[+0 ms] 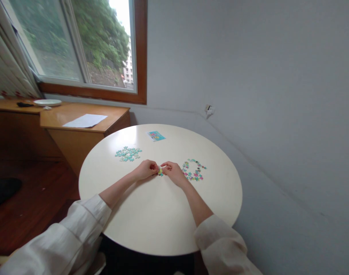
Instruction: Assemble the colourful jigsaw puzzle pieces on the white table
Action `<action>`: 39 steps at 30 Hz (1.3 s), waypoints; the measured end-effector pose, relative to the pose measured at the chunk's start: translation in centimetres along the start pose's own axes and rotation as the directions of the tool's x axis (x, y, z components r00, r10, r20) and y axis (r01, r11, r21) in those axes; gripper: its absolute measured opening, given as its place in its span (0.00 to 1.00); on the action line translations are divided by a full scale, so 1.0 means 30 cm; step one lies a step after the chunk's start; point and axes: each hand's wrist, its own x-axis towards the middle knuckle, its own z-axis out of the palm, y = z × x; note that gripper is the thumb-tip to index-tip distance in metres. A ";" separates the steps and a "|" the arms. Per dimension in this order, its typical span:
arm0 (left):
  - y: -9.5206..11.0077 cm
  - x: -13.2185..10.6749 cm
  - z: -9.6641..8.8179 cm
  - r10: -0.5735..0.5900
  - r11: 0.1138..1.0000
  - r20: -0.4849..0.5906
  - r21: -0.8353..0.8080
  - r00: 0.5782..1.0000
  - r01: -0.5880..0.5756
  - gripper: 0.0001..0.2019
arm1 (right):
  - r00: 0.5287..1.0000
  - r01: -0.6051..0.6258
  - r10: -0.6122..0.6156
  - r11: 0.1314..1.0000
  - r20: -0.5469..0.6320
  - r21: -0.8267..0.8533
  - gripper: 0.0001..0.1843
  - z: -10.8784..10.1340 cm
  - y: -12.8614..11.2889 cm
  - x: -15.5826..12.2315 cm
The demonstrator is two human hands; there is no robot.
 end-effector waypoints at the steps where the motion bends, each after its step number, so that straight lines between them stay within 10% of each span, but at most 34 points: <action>1: 0.000 0.000 0.000 0.000 1.000 -0.002 0.003 1.000 0.000 0.07 | 1.000 0.002 -0.002 1.000 0.000 -0.002 0.12 0.000 0.001 0.000; 39: 0.041 -0.018 -0.014 0.017 0.983 -0.059 0.181 0.998 -0.006 0.04 | 0.994 0.110 -0.105 0.979 0.041 -0.169 0.07 -0.007 0.021 0.001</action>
